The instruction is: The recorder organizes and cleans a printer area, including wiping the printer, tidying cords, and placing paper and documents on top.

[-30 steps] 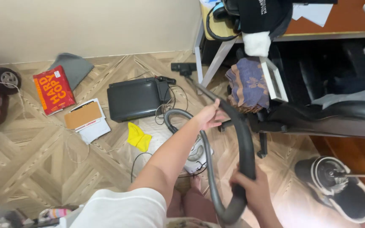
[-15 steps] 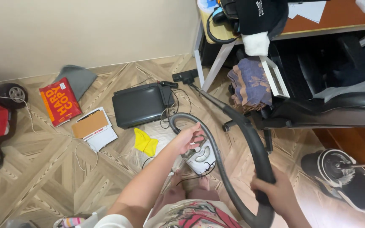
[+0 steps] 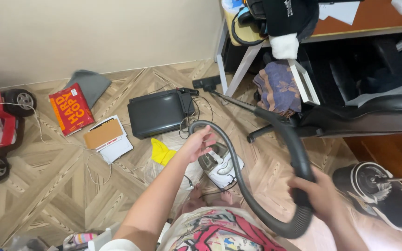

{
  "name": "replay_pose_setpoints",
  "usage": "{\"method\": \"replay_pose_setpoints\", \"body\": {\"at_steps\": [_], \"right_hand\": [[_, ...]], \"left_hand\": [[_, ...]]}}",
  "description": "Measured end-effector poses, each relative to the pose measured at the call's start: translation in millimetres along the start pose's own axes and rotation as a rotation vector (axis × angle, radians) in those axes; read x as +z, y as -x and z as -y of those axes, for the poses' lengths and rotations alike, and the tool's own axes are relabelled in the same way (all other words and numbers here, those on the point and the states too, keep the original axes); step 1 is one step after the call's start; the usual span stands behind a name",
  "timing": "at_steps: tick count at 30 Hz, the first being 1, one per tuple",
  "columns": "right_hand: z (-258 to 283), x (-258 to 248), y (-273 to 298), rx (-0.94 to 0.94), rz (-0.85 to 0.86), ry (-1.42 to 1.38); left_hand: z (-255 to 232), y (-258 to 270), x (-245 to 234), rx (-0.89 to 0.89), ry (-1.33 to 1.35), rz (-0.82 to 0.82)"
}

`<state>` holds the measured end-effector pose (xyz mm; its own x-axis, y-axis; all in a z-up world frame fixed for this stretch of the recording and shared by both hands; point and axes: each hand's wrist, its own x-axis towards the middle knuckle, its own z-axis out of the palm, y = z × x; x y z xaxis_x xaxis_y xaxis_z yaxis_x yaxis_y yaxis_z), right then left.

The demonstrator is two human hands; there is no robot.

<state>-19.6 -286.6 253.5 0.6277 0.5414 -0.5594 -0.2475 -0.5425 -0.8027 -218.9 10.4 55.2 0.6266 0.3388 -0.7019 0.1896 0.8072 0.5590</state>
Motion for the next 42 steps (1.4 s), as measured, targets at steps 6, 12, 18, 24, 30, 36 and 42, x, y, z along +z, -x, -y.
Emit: {"method": "replay_pose_setpoints", "body": {"at_steps": [6,12,18,24,30,36,42], "right_hand": [[8,-14,8,0.031,-0.035,-0.014],[-22,52,-68,-0.05,0.102,-0.115],[-14,37,-20,-0.085,0.09,-0.076],[10,10,9,-0.012,0.027,-0.087],[-8,59,-84,-0.145,0.171,-0.131],[-13,74,-69,-0.094,0.173,-0.199],[10,48,-35,-0.146,0.196,-0.029]], "left_hand": [[6,12,-23,0.008,0.055,-0.073],[8,14,-25,-0.004,0.063,-0.114],[6,22,-30,0.022,0.066,-0.126],[20,21,-51,0.017,0.096,-0.171],[25,24,-55,-0.004,0.089,-0.187],[32,31,-59,0.007,0.094,-0.199],[35,43,-62,-0.002,0.113,-0.236]]}}
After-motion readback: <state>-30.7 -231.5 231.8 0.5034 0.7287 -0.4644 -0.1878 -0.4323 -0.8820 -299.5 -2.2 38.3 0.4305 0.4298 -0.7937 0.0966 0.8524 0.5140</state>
